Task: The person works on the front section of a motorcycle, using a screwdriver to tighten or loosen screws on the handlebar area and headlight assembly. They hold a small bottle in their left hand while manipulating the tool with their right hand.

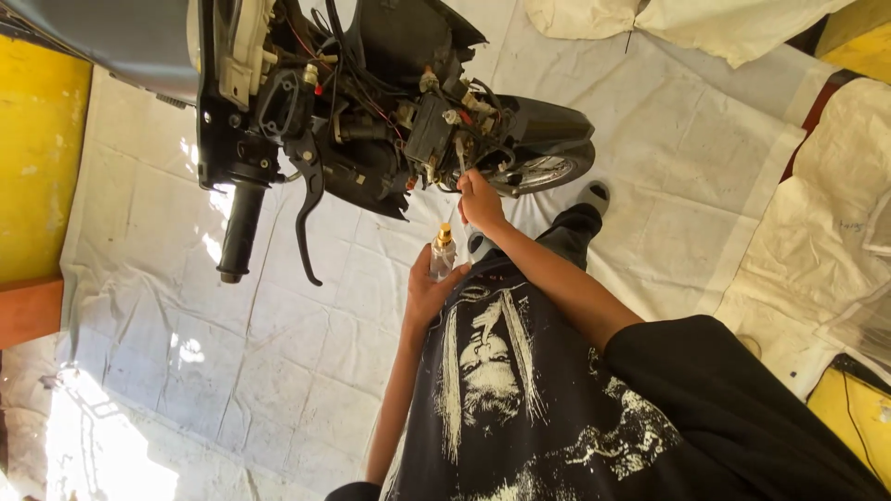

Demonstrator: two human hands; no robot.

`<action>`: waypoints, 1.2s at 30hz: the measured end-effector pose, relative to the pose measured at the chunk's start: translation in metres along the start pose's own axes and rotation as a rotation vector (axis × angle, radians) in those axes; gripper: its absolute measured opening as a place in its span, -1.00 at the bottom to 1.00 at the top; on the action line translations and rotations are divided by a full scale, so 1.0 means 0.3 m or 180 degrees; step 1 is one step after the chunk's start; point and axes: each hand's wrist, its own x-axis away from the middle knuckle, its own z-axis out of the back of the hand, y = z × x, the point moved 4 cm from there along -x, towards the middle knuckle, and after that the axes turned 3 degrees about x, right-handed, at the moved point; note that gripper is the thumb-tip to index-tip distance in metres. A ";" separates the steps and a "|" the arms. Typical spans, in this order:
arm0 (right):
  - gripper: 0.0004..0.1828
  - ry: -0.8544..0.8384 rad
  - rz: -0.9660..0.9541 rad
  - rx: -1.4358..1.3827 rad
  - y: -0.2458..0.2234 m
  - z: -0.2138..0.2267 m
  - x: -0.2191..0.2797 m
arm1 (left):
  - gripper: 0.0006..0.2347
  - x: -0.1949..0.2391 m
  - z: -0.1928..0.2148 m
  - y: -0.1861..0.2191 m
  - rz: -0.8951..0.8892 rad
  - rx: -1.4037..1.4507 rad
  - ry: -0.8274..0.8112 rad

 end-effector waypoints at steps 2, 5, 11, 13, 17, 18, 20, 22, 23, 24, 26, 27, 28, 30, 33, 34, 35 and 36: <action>-0.68 0.0042 -0.0001 0.0034 -0.003 -0.003 0.008 | -0.71 0.027 0.005 0.009 0.0022 0.0018 0.0021; -0.71 0.0085 0.0026 0.0218 0.016 0.034 -0.104 | -0.70 -0.015 0.005 -0.020 0.0008 0.0111 0.0024; -0.74 -0.0038 -0.0043 0.0367 0.030 0.001 -0.073 | -0.67 -0.025 -0.011 -0.107 0.0071 0.0315 -0.0166; -0.70 -0.0085 -0.0109 0.0069 0.045 -0.018 -0.096 | -0.66 -0.021 -0.006 -0.107 0.0073 0.0353 -0.0169; -0.72 0.0040 -0.0334 -0.0612 0.081 -0.072 -0.116 | -0.69 -0.020 0.008 -0.110 -0.0007 0.0342 -0.0117; -0.72 -0.0157 -0.0393 -0.0803 0.085 -0.098 -0.094 | -0.69 -0.016 0.011 -0.102 -0.0032 0.0343 -0.0111; -0.73 -0.0178 -0.0409 -0.0790 0.105 -0.097 -0.095 | -0.69 -0.020 0.021 -0.104 -0.0049 0.0331 -0.0108; -0.74 -0.0238 -0.0437 -0.0769 0.094 -0.090 -0.101 | -0.68 -0.022 0.024 -0.095 -0.0045 0.0323 -0.0070; -0.75 -0.0173 -0.0406 -0.0727 0.079 -0.082 -0.099 | -0.70 -0.015 0.025 -0.086 -0.0080 0.0311 -0.0034; -0.75 -0.0109 -0.0374 -0.0684 0.064 -0.074 -0.098 | -0.72 -0.010 0.026 -0.077 -0.0115 0.0299 0.0001; -0.75 -0.0039 -0.0429 -0.0795 0.041 -0.063 -0.114 | -0.76 -0.009 0.033 -0.061 -0.0126 0.0243 -0.0019; -0.76 0.0025 -0.0532 -0.0896 0.043 -0.052 -0.100 | -0.80 0.010 0.029 -0.058 -0.0091 0.0198 -0.0045; -0.76 0.0032 -0.0546 -0.0891 0.065 -0.064 -0.105 | -0.80 0.005 0.025 -0.053 -0.0079 0.0204 -0.0054; -0.75 -0.0023 -0.0672 -0.1133 0.112 -0.108 -0.100 | -0.81 0.011 0.026 -0.052 0.0064 0.0235 -0.0112; -0.72 0.0053 -0.0607 -0.0901 0.124 -0.094 -0.140 | -0.81 0.000 0.028 -0.077 0.0052 0.0160 -0.0105; -0.72 0.0042 -0.0600 -0.0901 0.111 -0.087 -0.169 | -0.81 -0.006 0.026 -0.078 0.0048 0.0159 -0.0093; -0.73 -0.0011 -0.0580 -0.0961 0.107 -0.086 -0.185 | -0.80 -0.001 0.027 -0.085 0.0060 0.0198 -0.0046; -0.73 -0.0063 -0.0561 -0.1020 0.103 -0.084 -0.201 | -0.78 0.005 0.027 -0.093 0.0072 0.0237 0.0001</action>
